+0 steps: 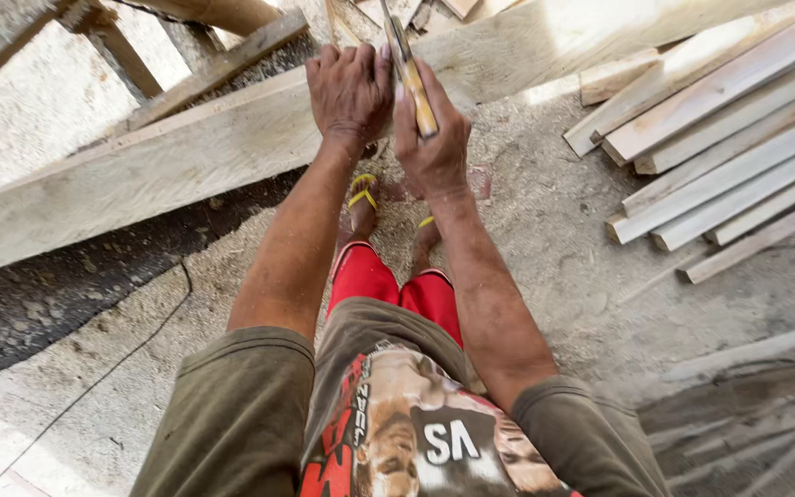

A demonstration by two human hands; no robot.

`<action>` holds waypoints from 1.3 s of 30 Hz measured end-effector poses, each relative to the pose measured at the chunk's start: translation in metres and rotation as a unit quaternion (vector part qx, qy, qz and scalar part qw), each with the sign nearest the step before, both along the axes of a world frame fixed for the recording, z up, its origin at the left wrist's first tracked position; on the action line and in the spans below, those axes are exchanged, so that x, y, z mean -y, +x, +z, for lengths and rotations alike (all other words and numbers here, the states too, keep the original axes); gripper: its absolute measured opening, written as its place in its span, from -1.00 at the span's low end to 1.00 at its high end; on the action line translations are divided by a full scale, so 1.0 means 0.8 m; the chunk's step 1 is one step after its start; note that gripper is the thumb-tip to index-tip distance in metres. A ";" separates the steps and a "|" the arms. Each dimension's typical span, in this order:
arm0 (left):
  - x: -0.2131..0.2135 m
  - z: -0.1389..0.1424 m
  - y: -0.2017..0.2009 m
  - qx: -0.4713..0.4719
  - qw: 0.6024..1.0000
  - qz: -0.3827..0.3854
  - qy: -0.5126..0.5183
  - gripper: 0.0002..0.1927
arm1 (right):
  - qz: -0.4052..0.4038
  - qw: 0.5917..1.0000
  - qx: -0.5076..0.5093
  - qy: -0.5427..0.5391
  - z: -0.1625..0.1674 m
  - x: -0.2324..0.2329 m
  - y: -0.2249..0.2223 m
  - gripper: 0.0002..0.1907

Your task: The person saws a wooden plank with a hand saw on a workbench, then planes a board and carries planks across the workshop. They measure a plank with a tape measure, mark a line using a square and pencil, and resume sawing the marked plank.

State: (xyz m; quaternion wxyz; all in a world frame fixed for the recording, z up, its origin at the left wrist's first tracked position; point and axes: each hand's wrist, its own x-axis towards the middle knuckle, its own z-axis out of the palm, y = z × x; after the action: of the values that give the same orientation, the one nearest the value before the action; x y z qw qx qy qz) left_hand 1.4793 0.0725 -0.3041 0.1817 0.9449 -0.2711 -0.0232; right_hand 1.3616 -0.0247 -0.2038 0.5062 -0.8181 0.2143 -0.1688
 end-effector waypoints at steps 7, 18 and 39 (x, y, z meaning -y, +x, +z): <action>0.005 0.010 0.000 -0.001 1.000 0.000 0.004 -0.49 | -0.015 0.996 -0.078 -0.043 0.111 -0.058 -0.201 -0.54; 0.000 0.019 0.000 -0.020 1.000 0.006 -0.008 -0.52 | -0.023 0.998 -0.057 0.014 -0.011 -0.010 0.029 -0.52; 0.004 0.016 -0.005 0.009 1.000 0.005 -0.006 -0.49 | -0.042 0.996 -0.076 -0.002 0.115 -0.059 -0.198 -0.54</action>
State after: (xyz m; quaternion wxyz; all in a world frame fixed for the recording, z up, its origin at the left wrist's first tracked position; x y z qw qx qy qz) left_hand 1.4755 0.0695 -0.2912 0.1849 0.9453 -0.2685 -0.0123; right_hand 1.2035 0.0227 -0.1117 0.4794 -0.8198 0.2861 -0.1275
